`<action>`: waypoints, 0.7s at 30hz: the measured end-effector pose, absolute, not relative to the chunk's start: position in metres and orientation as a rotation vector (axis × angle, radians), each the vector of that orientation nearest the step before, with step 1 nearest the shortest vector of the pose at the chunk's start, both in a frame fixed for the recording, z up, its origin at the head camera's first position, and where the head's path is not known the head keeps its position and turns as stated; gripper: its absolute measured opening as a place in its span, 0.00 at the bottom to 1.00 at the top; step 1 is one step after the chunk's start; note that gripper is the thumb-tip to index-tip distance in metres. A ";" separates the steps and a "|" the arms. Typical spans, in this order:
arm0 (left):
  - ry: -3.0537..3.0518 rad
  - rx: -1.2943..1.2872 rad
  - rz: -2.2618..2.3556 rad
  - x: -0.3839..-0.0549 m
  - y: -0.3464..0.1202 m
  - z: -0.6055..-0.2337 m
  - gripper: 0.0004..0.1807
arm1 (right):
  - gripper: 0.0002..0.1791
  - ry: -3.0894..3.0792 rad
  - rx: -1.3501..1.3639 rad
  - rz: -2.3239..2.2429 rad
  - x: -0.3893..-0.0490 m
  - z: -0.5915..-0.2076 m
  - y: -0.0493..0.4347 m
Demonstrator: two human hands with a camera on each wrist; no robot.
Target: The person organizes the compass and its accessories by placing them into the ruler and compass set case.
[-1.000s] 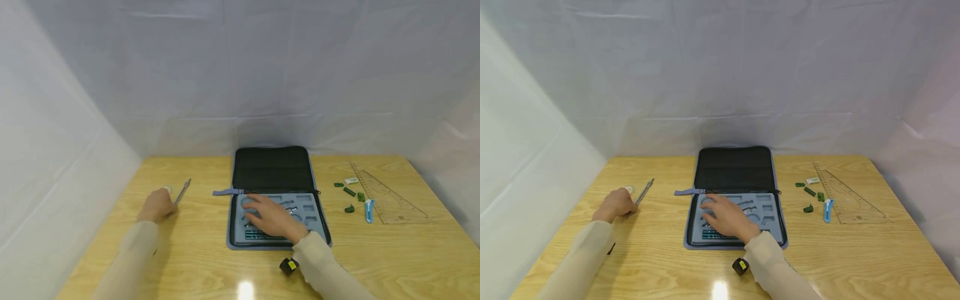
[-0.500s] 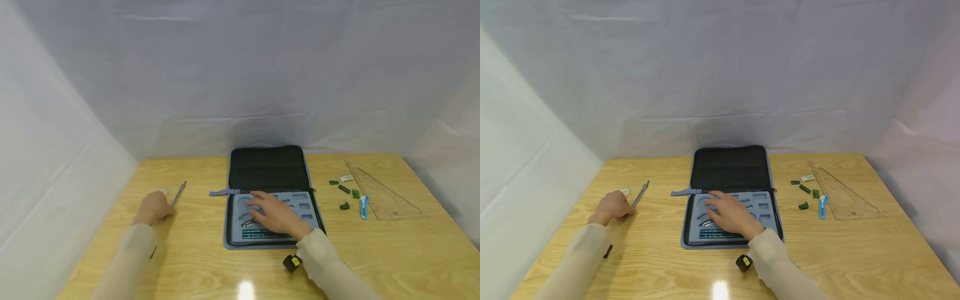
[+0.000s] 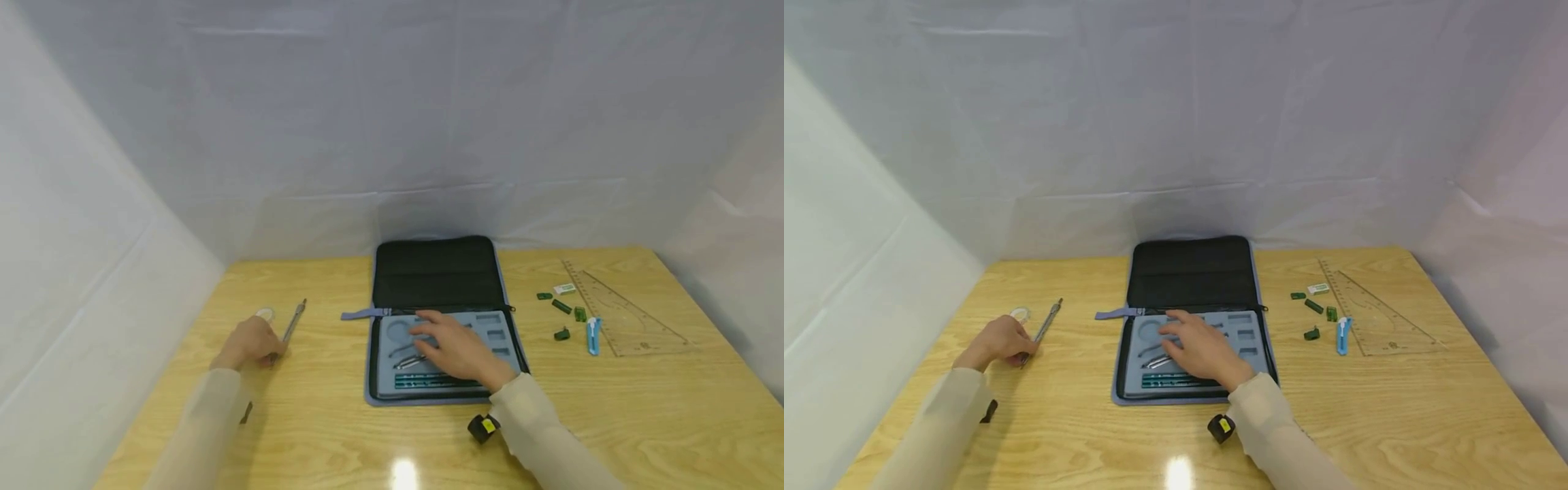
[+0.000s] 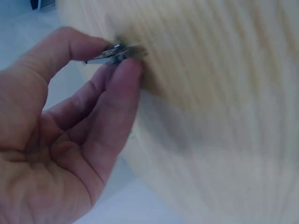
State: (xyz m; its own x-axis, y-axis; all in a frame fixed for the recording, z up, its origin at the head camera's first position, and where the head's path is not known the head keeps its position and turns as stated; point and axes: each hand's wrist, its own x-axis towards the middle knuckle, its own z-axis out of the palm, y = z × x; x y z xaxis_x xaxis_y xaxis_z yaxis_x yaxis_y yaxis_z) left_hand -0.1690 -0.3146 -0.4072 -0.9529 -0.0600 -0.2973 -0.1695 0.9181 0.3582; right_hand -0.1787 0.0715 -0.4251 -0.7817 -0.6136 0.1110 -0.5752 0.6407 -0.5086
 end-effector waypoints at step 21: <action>2.775 -0.240 0.428 -0.182 -0.296 -0.393 0.17 | 0.17 2.779 -1.044 -0.885 -0.179 -0.430 0.083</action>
